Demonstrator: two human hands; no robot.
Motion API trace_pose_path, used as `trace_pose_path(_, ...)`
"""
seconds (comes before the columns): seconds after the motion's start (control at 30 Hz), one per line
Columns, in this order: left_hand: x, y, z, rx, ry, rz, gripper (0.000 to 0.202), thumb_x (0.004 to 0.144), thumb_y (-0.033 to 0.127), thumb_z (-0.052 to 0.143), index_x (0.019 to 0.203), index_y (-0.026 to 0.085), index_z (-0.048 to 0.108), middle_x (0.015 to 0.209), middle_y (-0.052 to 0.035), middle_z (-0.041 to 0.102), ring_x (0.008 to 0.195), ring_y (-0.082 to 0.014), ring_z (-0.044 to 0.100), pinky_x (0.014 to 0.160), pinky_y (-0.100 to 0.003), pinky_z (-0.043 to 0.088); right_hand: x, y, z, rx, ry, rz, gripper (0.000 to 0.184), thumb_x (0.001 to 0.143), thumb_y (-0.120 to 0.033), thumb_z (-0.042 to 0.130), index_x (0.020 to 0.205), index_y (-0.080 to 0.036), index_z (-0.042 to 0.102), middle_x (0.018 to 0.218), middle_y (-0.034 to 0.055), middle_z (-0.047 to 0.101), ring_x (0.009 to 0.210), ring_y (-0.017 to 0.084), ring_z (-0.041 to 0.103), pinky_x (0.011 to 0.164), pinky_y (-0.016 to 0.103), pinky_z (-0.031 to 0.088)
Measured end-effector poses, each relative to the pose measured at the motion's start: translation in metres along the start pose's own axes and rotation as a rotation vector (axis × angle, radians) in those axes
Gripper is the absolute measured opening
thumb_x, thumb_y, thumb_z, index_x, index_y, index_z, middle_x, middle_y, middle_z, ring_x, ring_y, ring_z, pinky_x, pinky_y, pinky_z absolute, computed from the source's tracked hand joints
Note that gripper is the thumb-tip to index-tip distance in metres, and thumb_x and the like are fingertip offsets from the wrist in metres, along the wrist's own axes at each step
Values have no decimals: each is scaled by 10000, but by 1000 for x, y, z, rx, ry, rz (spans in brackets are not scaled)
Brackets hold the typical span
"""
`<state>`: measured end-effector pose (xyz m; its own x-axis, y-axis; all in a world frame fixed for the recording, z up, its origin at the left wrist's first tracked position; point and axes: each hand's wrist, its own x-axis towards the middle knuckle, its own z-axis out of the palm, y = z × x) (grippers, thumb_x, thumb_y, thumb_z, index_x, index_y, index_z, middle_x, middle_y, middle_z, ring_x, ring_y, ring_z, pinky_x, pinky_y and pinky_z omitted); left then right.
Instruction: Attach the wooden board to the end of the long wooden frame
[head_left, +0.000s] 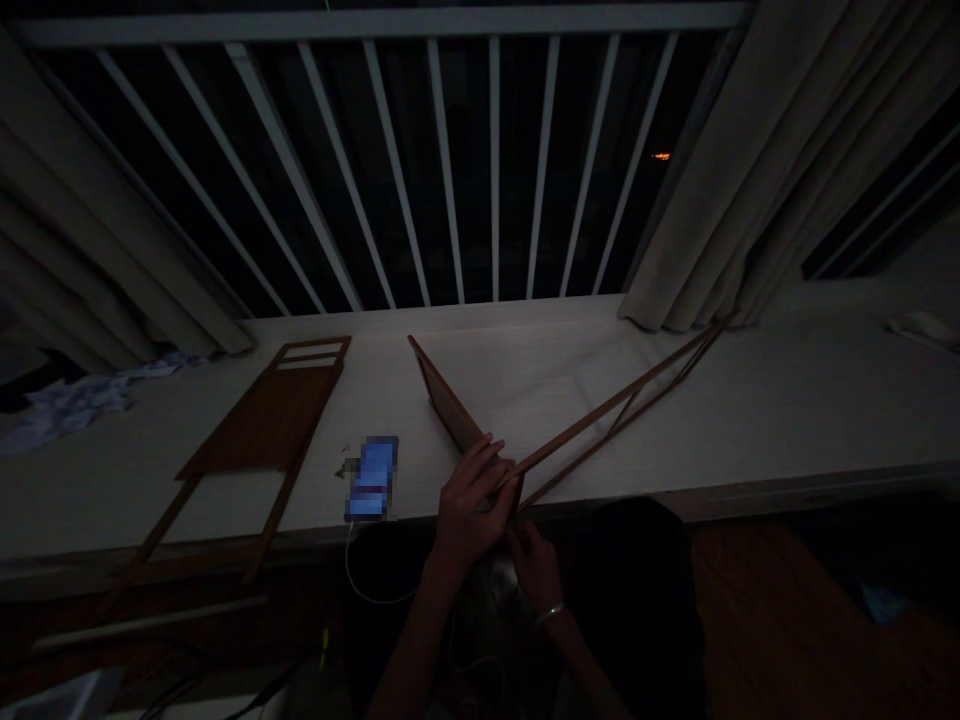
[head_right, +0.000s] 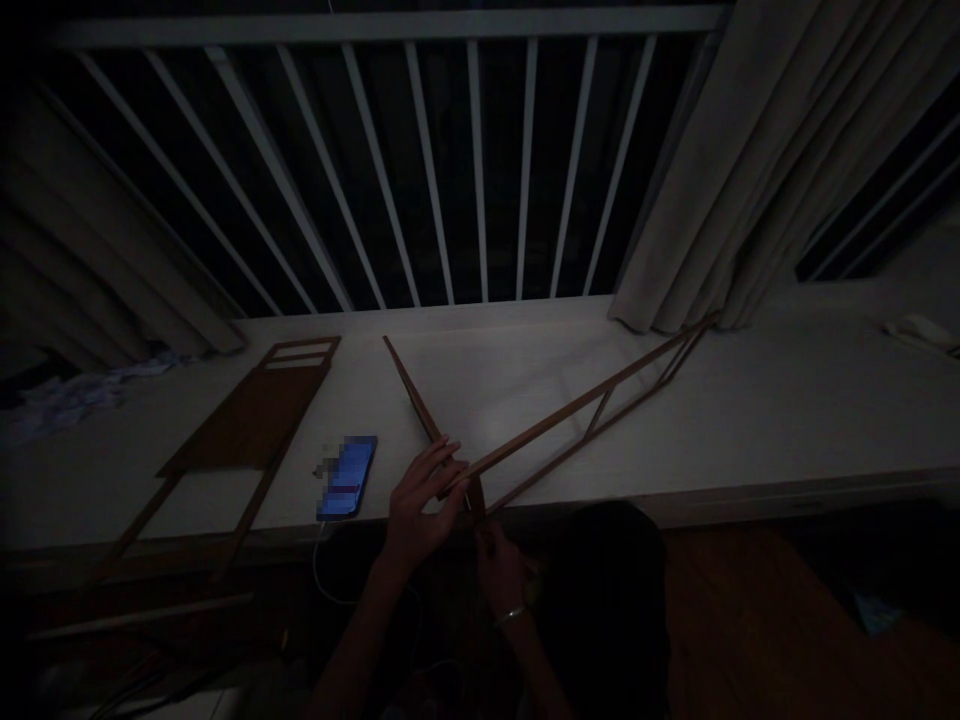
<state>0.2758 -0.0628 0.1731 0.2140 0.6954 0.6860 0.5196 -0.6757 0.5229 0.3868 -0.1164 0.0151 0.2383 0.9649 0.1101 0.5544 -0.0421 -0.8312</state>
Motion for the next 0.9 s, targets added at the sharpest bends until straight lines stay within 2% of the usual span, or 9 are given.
trace_pose_path(0.1, 1, 1, -1, -1, -6, 4, 207, 749, 140, 545, 945, 178, 601, 1111, -80, 567, 1141, -221, 445, 926, -414, 429, 1, -4, -5, 112, -69, 68, 298, 783, -446, 433, 799, -201, 603, 698, 59, 659, 641, 187, 609, 579, 235, 406)
trace_pose_path(0.23, 1, 0, -1, -5, -8, 3, 205, 757, 150, 535, 951, 180, 596, 1117, -83, 564, 1140, -229, 446, 918, -429, 432, 4, -5, -7, 308, -68, 148, 259, 728, -465, 521, 753, -221, 601, 635, 37, 634, 600, 183, 585, 589, 244, 391)
trace_pose_path(0.4, 0, -1, 0, 1, 9, 7, 202, 752, 150, 545, 944, 181, 600, 1106, -79, 572, 1134, -225, 453, 912, -417, 439, 8, 4, 3, 581, -91, 197, 264, 708, -469, 553, 722, -206, 579, 628, 12, 621, 608, 164, 565, 611, 253, 415)
trace_pose_path(0.53, 0, -1, -1, -2, 3, 6, 205, 752, 148, 546, 947, 182, 601, 1107, -78, 571, 1135, -224, 452, 913, -419, 437, 11, 17, 19, 957, -55, 454, 287, 612, -445, 651, 697, -190, 549, 647, 0, 626, 597, 166, 584, 565, 274, 454)
trace_pose_path(0.67, 0, -1, -1, -1, 1, 0, 205, 746, 145, 554, 942, 178, 603, 1096, -83, 574, 1136, -224, 451, 914, -412, 438, 10, 28, 30, 1283, -121, 729, 172, 590, -267, 692, 653, -181, 558, 657, 6, 643, 609, 152, 609, 603, 283, 478)
trace_pose_path(0.77, 0, -1, -1, -5, 2, -1, 208, 744, 139, 556, 943, 177, 604, 1096, -85, 573, 1137, -225, 449, 918, -415, 434, 7, 33, 33, 1409, -173, 818, 51, 657, -179, 622, 657, -184, 572, 697, 23, 659, 674, 152, 627, 625, 281, 487)
trace_pose_path(0.9, 0, 0, -1, -7, 2, -1, 206, 744, 139, 556, 941, 177, 604, 1106, -84, 569, 1138, -224, 448, 921, -415, 432, 5, 33, 35, 1454, -166, 895, 32, 683, -156, 594, 692, -186, 591, 721, 18, 668, 687, 132, 627, 645, 262, 485)
